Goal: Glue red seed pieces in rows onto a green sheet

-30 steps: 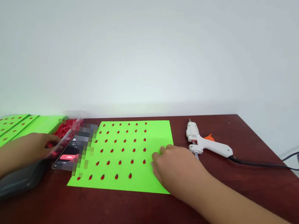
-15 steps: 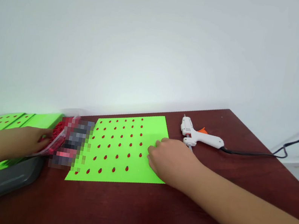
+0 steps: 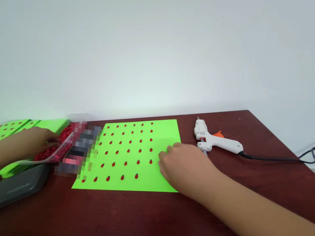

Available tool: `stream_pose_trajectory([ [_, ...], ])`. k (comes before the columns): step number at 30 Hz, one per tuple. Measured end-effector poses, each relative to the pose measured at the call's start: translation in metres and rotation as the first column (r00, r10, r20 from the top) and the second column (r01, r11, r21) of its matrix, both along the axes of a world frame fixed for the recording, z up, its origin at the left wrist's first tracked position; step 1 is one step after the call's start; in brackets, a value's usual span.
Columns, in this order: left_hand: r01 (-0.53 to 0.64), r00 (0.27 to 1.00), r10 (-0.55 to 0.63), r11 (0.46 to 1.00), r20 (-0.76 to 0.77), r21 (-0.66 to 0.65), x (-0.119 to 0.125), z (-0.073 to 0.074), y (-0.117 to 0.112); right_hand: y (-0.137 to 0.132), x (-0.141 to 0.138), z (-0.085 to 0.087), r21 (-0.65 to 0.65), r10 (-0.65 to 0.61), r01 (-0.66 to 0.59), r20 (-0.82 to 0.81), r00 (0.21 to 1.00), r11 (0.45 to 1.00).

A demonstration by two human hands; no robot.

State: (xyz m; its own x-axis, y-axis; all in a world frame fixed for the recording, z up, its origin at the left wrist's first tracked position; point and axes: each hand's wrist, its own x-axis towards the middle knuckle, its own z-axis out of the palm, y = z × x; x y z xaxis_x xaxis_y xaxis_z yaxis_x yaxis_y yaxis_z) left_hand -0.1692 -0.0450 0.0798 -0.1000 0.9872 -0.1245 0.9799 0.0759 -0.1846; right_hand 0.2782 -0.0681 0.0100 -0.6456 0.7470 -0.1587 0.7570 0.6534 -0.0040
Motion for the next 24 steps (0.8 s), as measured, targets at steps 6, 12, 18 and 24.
stream_pose_trajectory([
  [6, -0.095, 0.989, 0.096, 0.995, -0.109, 0.015, -0.014, 0.021, -0.013, 0.0, 0.0, -0.002, -0.008, -0.006, 0.006, -0.002, 1.0, 1.0],
  [12, -0.111, 0.994, 0.106, 0.933, 0.032, 0.343, 0.036, 0.018, -0.063, 0.002, 0.001, -0.004, 0.015, 0.015, -0.014, -0.041, 0.999, 1.0],
  [18, 0.268, 0.735, -0.433, 0.893, 0.522, 0.363, 0.138, -0.028, -0.065, 0.001, 0.0, -0.004, 0.05, 0.037, -0.035, -0.051, 0.998, 0.998],
  [24, 0.472, 0.599, -0.596, 0.802, 0.534, 0.366, 0.189, -0.06, -0.041, 0.002, 0.002, -0.002, 0.032, 0.026, -0.025, -0.055, 0.998, 0.999],
])
